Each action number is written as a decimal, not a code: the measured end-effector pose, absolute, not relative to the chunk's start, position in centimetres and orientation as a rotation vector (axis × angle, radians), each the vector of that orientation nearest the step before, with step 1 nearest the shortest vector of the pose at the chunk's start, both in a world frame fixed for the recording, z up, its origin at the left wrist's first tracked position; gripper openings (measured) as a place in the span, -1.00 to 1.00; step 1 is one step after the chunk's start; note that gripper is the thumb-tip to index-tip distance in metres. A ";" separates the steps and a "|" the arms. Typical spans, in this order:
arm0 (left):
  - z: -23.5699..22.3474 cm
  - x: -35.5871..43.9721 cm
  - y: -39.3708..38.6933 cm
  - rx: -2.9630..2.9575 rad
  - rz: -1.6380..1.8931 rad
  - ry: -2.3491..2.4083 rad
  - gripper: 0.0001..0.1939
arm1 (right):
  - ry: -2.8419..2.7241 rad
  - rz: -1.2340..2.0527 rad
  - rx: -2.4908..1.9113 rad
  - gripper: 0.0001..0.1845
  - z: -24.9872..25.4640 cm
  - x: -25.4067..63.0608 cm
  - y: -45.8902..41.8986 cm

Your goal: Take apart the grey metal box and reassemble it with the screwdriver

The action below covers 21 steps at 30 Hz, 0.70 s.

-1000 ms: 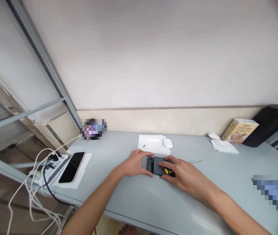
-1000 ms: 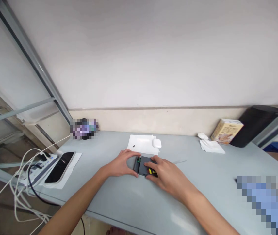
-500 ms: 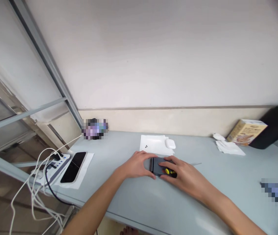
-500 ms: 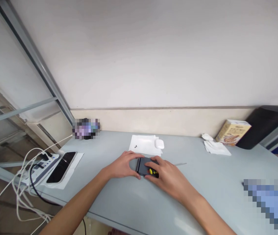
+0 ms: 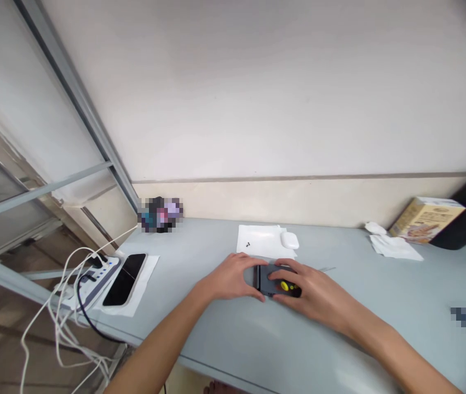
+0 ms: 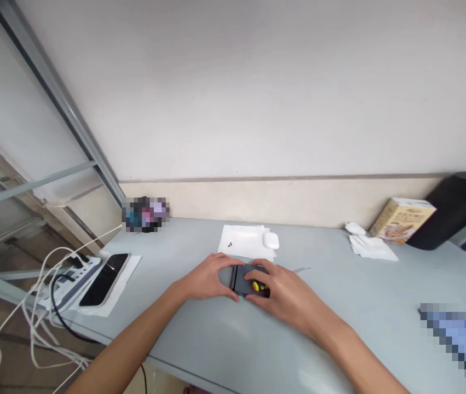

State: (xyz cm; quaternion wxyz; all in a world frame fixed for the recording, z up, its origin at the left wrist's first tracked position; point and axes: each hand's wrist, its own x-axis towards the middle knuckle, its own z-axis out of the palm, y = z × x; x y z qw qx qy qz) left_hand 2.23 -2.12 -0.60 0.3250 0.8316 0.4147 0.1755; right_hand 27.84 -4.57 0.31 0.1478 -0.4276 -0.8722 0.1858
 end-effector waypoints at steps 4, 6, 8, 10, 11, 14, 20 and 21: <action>-0.5 2.3 -2.1 2.165 0.466 1.079 -0.16 | -2.472 0.610 -1.221 -0.72 0.8 28.0 -4.1; -0.6 2.3 -2.1 2.164 0.461 1.081 -0.16 | -2.451 0.654 -1.220 -0.73 1.2 28.0 -3.9; -0.6 2.3 -2.1 2.165 0.459 1.081 -0.17 | -2.434 0.702 -1.230 -0.72 1.6 28.0 -3.8; -0.7 2.3 -2.1 2.170 0.460 1.079 -0.17 | -2.427 0.725 -1.238 -0.72 1.8 27.9 -3.8; -0.8 2.3 -2.0 2.175 0.462 1.075 -0.17 | -2.428 0.720 -1.237 -0.72 1.7 27.9 -3.8; -1.0 2.3 -1.9 2.184 0.473 1.067 -0.18 | -2.427 0.668 -1.222 -0.72 1.4 27.9 -3.9; -0.8 2.3 -1.9 2.152 0.435 1.119 -0.11 | -2.448 0.716 -1.231 -0.71 1.8 28.2 -3.6; -0.8 2.4 -2.0 2.157 0.430 1.117 -0.11 | -2.450 0.726 -1.241 -0.71 2.1 28.2 -3.5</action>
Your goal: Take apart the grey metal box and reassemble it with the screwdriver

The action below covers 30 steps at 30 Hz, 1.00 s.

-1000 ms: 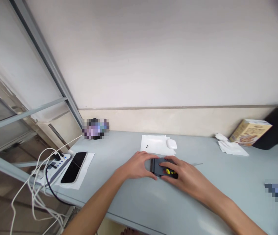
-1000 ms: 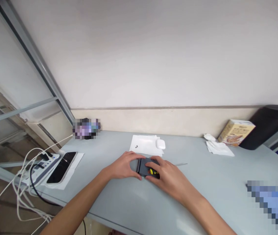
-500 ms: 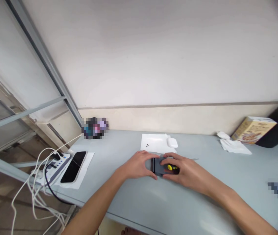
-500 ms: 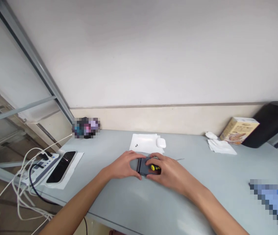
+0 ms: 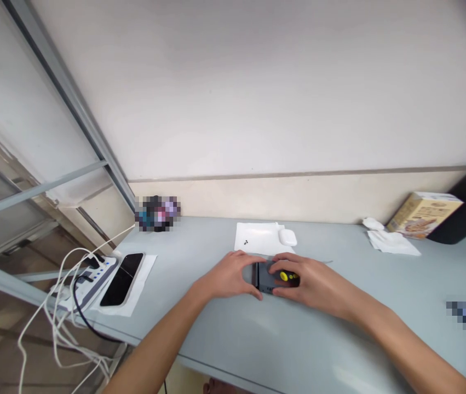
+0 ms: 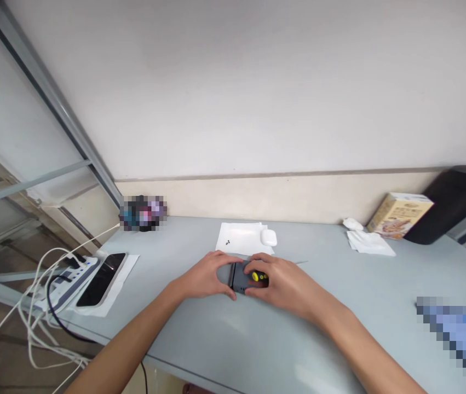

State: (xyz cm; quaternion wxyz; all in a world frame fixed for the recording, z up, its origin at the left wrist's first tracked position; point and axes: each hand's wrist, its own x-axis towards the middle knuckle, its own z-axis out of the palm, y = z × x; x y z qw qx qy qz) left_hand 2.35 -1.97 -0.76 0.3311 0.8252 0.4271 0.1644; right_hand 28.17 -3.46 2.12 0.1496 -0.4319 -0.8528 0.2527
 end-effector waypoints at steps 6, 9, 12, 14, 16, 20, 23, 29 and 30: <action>-0.3 2.4 -2.1 2.208 0.417 1.080 -0.16 | -2.473 0.765 -1.273 -0.74 2.9 28.1 -3.3; -0.1 2.4 -2.1 2.230 0.412 1.069 -0.16 | -2.494 0.724 -1.258 -0.75 2.3 28.0 -3.6; -0.1 2.4 -2.1 2.235 0.416 1.072 -0.16 | -2.503 0.662 -1.254 -0.74 1.6 28.0 -4.0; -0.2 2.4 -2.1 2.242 0.414 1.067 -0.17 | -2.509 0.627 -1.257 -0.74 1.3 27.9 -4.2; -0.3 2.4 -2.1 2.239 0.415 1.072 -0.17 | -2.510 0.601 -1.261 -0.73 1.0 27.9 -4.3; -0.4 2.4 -2.1 2.224 0.416 1.096 -0.17 | -2.466 0.584 -1.300 -0.71 0.5 28.0 -4.3; -0.4 2.3 -2.1 2.216 0.421 1.108 -0.16 | -2.431 0.580 -1.328 -0.68 0.1 28.0 -4.3; 0.0 2.4 -2.4 2.174 0.415 1.122 -0.10 | -2.421 0.560 -1.313 -0.67 0.3 28.2 -4.4; 0.0 2.4 -2.4 2.169 0.422 1.114 -0.09 | -2.409 0.586 -1.310 -0.67 0.4 28.4 -4.4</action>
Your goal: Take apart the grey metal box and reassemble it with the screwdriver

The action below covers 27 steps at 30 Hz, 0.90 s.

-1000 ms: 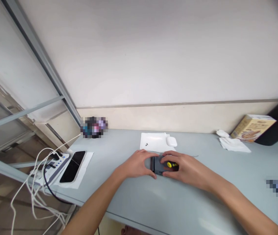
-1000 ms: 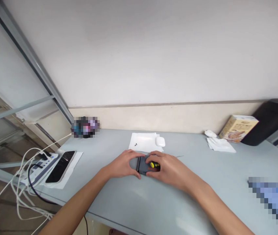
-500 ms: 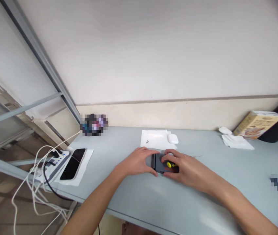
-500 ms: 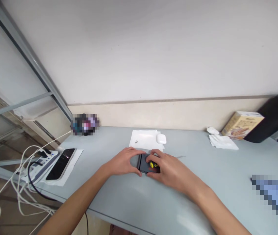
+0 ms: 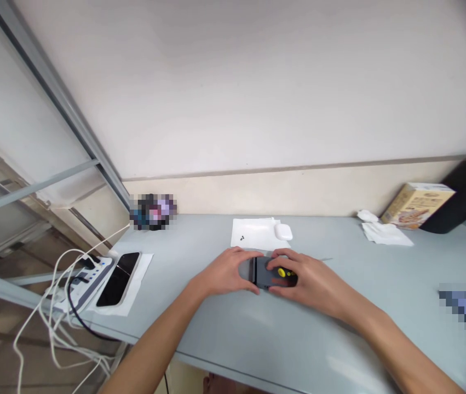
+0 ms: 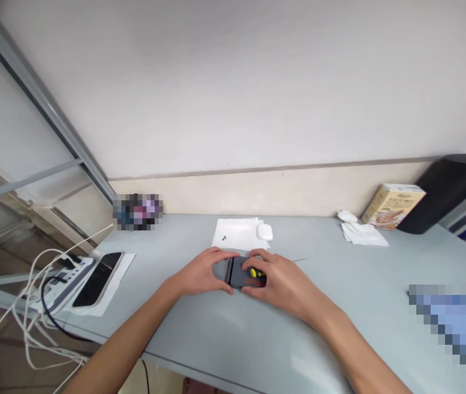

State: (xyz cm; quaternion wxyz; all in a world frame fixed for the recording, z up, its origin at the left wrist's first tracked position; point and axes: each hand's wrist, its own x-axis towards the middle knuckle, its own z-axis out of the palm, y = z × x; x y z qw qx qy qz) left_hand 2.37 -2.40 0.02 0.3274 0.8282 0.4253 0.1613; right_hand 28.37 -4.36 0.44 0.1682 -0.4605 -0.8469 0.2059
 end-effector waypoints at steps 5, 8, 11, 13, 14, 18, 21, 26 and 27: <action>-0.1 2.4 -2.4 2.163 0.469 1.060 -0.08 | -2.340 0.728 -1.325 -0.71 1.3 29.6 -4.0; -0.2 2.3 -2.3 2.169 0.473 1.036 -0.07 | -2.294 0.766 -1.387 -0.70 1.4 30.4 -3.6; -0.2 2.3 -2.3 2.184 0.467 1.020 -0.08 | -2.278 0.770 -1.428 -0.69 1.6 30.7 -3.3; -0.2 2.3 -2.3 2.185 0.466 1.029 -0.09 | -2.305 0.796 -1.413 -0.71 1.9 30.5 -3.1; -0.2 2.3 -2.3 2.181 0.464 1.038 -0.09 | -2.321 0.816 -1.396 -0.72 2.1 30.4 -3.1; -0.1 2.3 -2.4 2.167 0.445 1.073 -0.06 | -2.338 0.836 -1.367 -0.77 2.5 29.6 -3.4; -0.1 2.4 -2.4 2.169 0.437 1.103 -0.06 | -2.359 0.817 -1.355 -0.77 2.2 29.4 -3.8; -0.3 2.5 -2.4 2.162 0.439 1.121 -0.06 | -2.346 0.783 -1.329 -0.76 1.2 29.1 -4.4; -0.5 2.5 -2.3 2.162 0.449 1.120 -0.07 | -2.333 0.785 -1.314 -0.76 1.0 29.0 -4.4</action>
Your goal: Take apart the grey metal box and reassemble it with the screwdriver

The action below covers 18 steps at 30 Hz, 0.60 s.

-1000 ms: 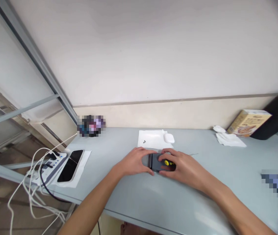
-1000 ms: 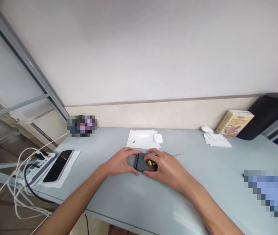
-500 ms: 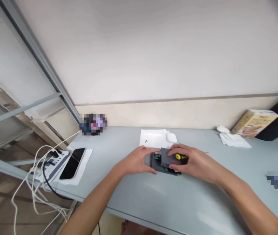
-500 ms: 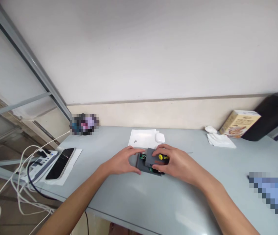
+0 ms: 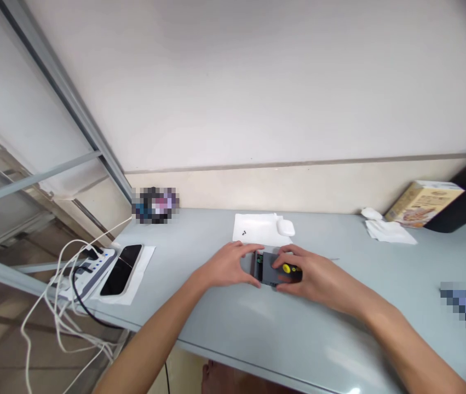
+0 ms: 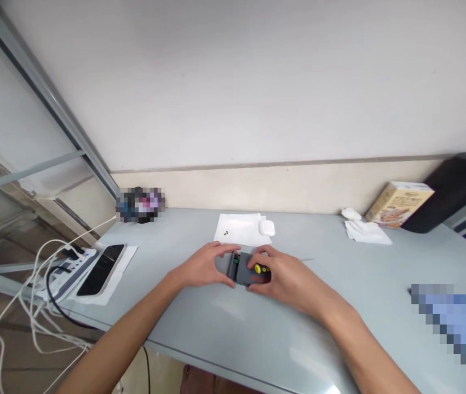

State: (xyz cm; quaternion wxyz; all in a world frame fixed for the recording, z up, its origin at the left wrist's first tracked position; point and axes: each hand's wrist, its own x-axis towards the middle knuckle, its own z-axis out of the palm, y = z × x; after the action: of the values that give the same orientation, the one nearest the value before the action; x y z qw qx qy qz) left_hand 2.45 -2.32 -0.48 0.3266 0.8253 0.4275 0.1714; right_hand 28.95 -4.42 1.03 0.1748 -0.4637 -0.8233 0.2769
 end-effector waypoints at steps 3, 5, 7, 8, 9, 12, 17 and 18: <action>-1.0 2.4 -2.2 2.170 0.464 1.129 -0.07 | -2.311 0.766 -1.273 -0.75 0.6 28.3 -4.5; -1.2 2.4 -2.1 2.176 0.459 1.134 -0.03 | -2.310 0.727 -1.272 -0.76 0.3 27.8 -4.6; -1.3 2.4 -2.1 2.185 0.450 1.122 0.00 | -2.304 0.685 -1.260 -0.77 0.1 27.5 -4.7; -1.2 2.5 -2.2 2.191 0.453 1.111 0.00 | -2.300 0.672 -1.247 -0.78 0.0 27.4 -4.7; -1.0 2.6 -2.2 2.206 0.459 1.090 -0.02 | -2.296 0.667 -1.226 -0.78 -0.1 27.3 -4.8; -0.5 2.9 -2.4 2.294 0.488 1.004 -0.15 | -2.254 0.664 -1.133 -0.80 0.0 27.3 -4.9; -0.1 2.7 -2.7 2.373 0.512 1.034 -0.32 | -1.758 0.392 -1.050 -0.76 0.9 28.2 -4.7; -0.1 2.5 -2.7 2.365 0.513 1.066 -0.35 | -1.602 0.332 -1.076 -0.73 1.0 28.7 -4.4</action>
State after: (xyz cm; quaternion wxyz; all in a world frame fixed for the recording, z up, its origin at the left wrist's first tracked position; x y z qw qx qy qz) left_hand 2.51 -2.71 -0.10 0.2459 0.8669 0.3906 0.1882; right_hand 28.68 -4.44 1.04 0.5577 -0.4560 -0.6791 0.1407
